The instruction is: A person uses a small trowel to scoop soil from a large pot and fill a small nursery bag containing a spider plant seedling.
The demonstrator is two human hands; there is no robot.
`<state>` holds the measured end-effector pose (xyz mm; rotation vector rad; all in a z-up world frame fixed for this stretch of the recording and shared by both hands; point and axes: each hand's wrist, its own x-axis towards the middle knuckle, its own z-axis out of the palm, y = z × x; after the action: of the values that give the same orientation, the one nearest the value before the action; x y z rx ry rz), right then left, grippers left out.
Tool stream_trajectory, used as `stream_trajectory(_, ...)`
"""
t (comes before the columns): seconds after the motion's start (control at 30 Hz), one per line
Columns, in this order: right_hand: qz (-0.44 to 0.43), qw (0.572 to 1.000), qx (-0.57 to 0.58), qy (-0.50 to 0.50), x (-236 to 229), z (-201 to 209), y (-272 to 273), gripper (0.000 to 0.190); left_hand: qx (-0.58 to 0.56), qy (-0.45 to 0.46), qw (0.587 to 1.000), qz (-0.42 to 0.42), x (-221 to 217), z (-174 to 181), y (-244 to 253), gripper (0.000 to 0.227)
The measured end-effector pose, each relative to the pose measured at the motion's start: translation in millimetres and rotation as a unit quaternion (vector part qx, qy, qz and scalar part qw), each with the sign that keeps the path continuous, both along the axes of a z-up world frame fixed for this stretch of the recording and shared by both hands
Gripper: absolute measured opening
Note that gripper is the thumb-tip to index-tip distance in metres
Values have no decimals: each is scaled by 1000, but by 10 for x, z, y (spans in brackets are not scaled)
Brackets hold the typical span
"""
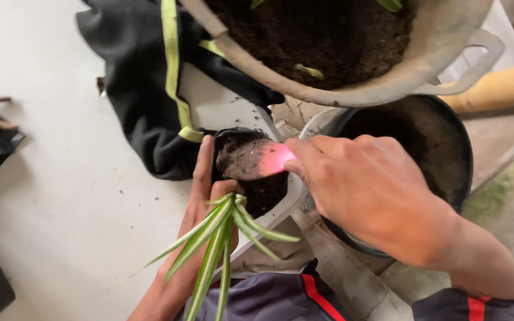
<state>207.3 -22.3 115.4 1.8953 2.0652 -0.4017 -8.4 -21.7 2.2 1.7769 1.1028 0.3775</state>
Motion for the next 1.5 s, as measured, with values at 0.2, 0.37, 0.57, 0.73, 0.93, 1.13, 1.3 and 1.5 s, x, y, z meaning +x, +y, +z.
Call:
stream_trajectory(0.2, 37, 999, 10, -21, -32, -42, 51, 30, 119, -103, 987, 9, -32, -206, -56, 21)
stream_trajectory(0.37, -7, 999, -29, -12, 46, -102, -10, 28, 144, -110, 983, -21, -61, -216, -46, 29)
stream_trajectory(0.57, 57, 993, -23, -97, 83, 4, -230, 47, 133, -87, 987, -30, -64, -166, -30, 26)
stream_trajectory(0.73, 84, 990, 8, -113, 117, 81, -394, 53, 159, -73, 983, -63, -43, 84, 96, 17)
stream_trajectory(0.93, 108, 986, 57, -114, 163, 88, -490, 34, 228, 11, 968, -108, 43, 19, 300, 22)
stream_trajectory(1.13, 129, 982, 100, -100, 176, 87, -563, 46, 320, 39, 932, -168, 78, -5, 572, 27)
stream_trajectory(1.3, 103, 990, 42, -89, 71, 13, -619, 45, 334, -22, 923, -187, 83, -22, 675, 33)
stream_trajectory(1.5, 141, 986, 46, -79, -66, -35, -597, 55, 310, 20, 928, -208, 49, 37, 642, 30)
